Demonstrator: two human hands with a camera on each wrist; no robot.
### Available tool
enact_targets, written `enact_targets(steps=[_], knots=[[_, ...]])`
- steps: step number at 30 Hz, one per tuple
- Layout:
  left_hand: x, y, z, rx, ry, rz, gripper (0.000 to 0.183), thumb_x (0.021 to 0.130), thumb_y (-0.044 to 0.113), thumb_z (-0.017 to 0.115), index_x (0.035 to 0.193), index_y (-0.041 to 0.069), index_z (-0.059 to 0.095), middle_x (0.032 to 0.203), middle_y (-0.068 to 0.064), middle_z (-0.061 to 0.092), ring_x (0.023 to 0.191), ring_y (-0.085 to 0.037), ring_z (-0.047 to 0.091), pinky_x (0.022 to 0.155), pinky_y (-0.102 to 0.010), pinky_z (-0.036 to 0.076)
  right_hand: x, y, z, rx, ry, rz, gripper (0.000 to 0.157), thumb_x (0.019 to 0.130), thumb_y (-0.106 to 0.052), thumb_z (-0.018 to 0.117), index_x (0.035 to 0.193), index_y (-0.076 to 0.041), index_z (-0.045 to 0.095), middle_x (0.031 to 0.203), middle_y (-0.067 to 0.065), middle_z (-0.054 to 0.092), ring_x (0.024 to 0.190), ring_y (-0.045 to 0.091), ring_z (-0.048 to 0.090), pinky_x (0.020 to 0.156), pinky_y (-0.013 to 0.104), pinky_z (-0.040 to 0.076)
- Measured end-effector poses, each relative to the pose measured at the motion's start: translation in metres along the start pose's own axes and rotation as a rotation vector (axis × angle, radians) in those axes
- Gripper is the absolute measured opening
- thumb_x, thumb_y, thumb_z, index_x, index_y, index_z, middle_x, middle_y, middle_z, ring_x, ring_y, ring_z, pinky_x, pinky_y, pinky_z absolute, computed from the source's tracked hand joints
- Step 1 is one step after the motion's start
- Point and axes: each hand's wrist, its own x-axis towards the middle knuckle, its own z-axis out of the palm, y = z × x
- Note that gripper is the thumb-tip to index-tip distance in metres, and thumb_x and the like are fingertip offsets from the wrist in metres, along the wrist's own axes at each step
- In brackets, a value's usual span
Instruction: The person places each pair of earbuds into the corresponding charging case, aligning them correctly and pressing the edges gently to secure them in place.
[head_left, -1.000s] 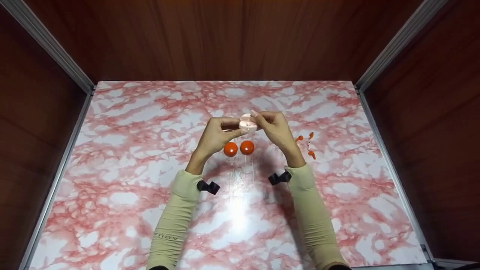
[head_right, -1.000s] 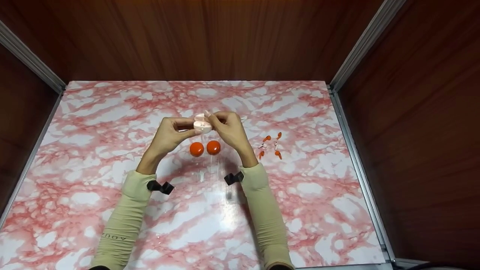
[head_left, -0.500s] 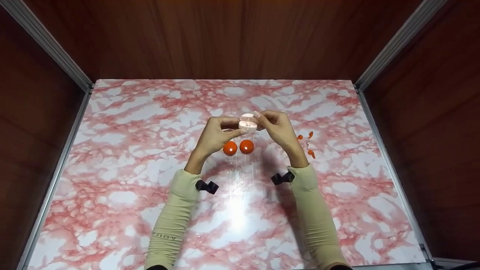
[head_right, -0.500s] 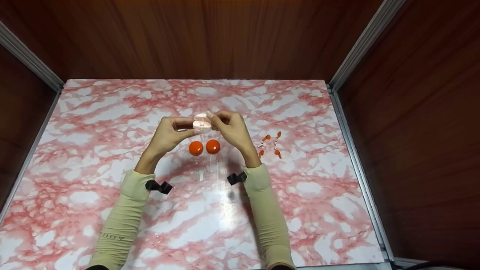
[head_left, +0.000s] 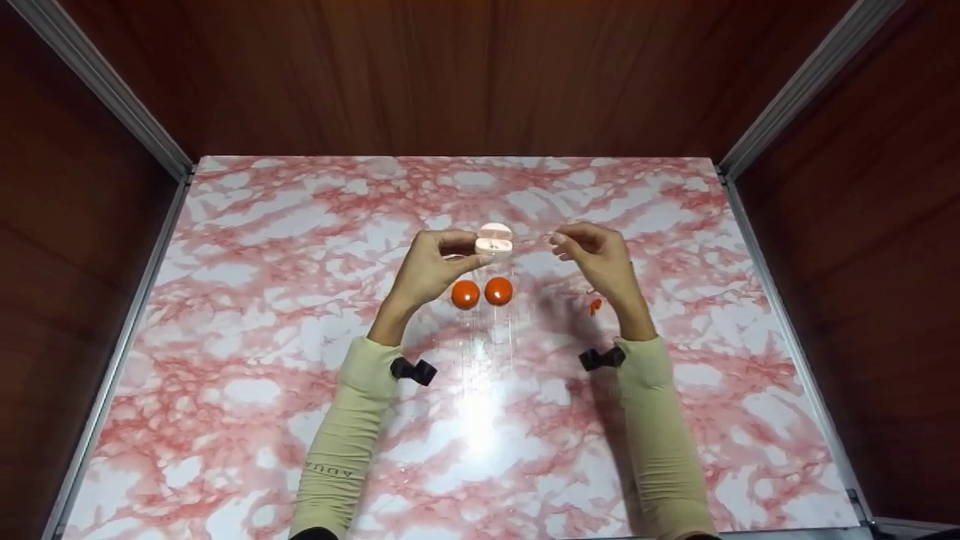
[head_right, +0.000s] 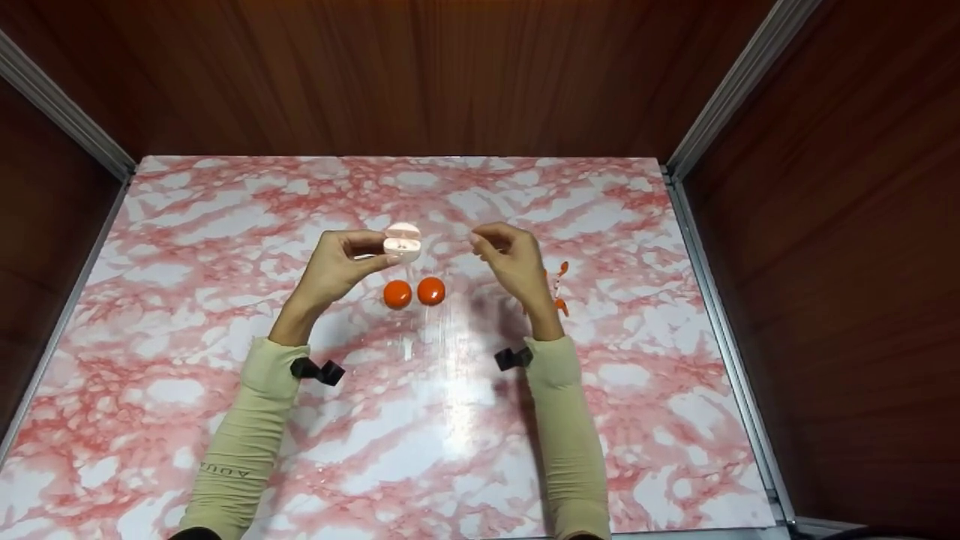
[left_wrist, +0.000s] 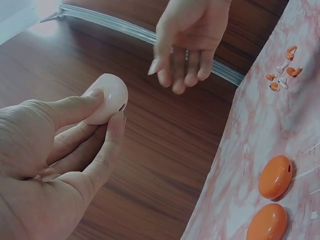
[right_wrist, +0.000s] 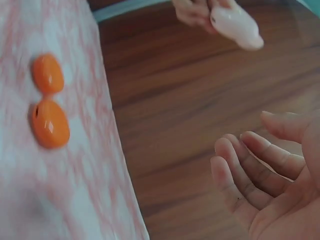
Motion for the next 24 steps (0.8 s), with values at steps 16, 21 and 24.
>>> enact_targets(steps=[16, 21, 24], knots=[[-0.001, -0.005, 0.000, 0.002, 0.005, -0.014, 0.033, 0.091, 0.013, 0.084, 0.120, 0.000, 0.078, 0.114, -0.019, 0.079, 0.105, -0.026, 0.077, 0.097, -0.032, 0.062, -0.028, 0.038, -0.060, -0.419, -0.004, -0.029, 0.031, 0.099, -0.014, 0.074, 0.129, -0.006, 0.075, 0.127, 0.020, 0.076, 0.114, 0.037, 0.075, 0.097, 0.044, 0.062], [-0.001, -0.009, 0.001, -0.001, 0.008, -0.029, 0.033, 0.091, 0.013, 0.083, 0.120, 0.000, 0.077, 0.114, -0.019, 0.079, 0.106, -0.027, 0.076, 0.097, -0.033, 0.062, -0.038, 0.054, -0.075, -0.604, -0.005, -0.103, 0.032, 0.100, -0.011, 0.072, 0.132, -0.007, 0.074, 0.122, 0.021, 0.077, 0.066, 0.032, 0.073, 0.058, 0.032, 0.059], [0.000, -0.010, 0.001, -0.003, 0.003, -0.023, 0.032, 0.091, 0.014, 0.083, 0.119, 0.000, 0.078, 0.114, -0.019, 0.079, 0.106, -0.027, 0.076, 0.098, -0.034, 0.062, -0.041, 0.064, -0.083, -0.687, -0.010, -0.161, 0.031, 0.099, -0.007, 0.072, 0.130, -0.005, 0.075, 0.121, 0.021, 0.077, 0.050, 0.023, 0.058, 0.051, 0.023, 0.038]])
